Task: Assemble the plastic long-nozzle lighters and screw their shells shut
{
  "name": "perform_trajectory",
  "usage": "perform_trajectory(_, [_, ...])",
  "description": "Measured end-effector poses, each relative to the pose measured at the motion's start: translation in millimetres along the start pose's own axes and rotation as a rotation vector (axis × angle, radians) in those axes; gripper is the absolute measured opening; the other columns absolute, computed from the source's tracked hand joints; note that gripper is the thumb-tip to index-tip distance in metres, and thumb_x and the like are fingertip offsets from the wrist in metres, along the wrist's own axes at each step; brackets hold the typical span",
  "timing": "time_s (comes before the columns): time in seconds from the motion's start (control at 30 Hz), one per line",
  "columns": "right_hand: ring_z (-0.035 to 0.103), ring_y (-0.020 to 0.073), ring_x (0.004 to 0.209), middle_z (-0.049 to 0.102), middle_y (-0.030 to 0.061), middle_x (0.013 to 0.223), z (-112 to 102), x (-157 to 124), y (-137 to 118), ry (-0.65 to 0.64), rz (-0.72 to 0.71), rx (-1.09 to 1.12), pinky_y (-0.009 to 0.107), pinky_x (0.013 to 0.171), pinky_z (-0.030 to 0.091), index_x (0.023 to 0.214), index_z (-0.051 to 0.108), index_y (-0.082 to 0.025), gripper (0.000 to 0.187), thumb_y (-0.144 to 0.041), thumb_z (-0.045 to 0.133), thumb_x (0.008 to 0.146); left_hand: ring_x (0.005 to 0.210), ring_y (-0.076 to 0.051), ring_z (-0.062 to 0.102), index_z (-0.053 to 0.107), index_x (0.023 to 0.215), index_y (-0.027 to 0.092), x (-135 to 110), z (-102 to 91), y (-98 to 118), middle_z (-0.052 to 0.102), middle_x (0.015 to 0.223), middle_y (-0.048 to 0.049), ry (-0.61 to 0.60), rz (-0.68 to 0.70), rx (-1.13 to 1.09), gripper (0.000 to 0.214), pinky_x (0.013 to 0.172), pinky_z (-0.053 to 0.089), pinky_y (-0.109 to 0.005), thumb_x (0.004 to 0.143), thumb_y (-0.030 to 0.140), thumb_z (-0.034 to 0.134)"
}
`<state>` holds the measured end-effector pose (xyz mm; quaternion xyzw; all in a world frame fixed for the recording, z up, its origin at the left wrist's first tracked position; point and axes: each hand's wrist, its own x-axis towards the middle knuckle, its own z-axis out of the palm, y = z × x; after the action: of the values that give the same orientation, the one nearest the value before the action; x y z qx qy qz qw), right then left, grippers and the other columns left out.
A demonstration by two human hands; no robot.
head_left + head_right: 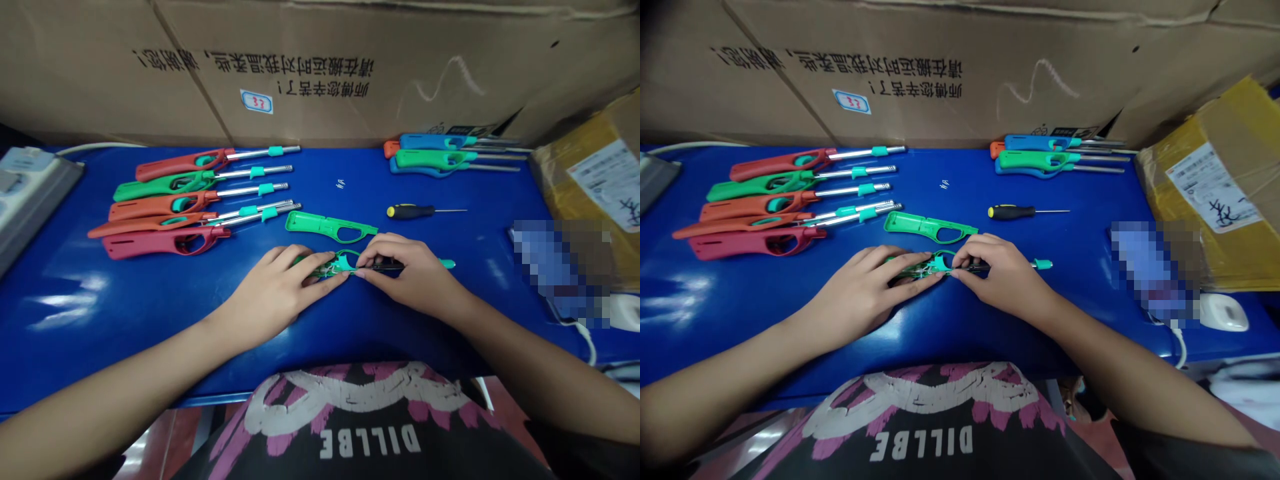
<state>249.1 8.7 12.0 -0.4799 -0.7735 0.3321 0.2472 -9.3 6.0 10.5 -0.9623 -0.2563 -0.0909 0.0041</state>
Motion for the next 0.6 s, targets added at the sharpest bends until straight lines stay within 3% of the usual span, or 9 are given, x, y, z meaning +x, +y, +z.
perform_trajectory(0.4, [0.064,0.0158,0.081,0.071,0.0021,0.09,-1.3,-0.2,1.4,-0.021,0.002,0.006,0.031,0.076,0.052,0.089,0.072,-0.022,0.009,-0.014,0.067,0.087,0.113,-0.032,0.054,0.057,0.143,0.024,0.0,-0.1,5.2,0.06,0.141,-0.0108,-0.032,-0.013,0.062,0.043,0.086,0.054,-0.046,0.101,0.016,0.049])
perform_trajectory(0.6, [0.065,0.0166,0.082,0.072,0.0024,0.091,-4.0,-0.7,2.4,-0.025,0.011,-0.001,0.032,0.076,0.053,0.09,0.072,-0.023,0.009,-0.016,0.066,0.088,0.114,-0.032,0.055,0.057,0.143,0.024,-1.4,2.4,3.9,0.061,0.141,-0.0115,0.012,-0.007,0.039,0.044,0.087,0.055,-0.047,0.101,0.014,0.049])
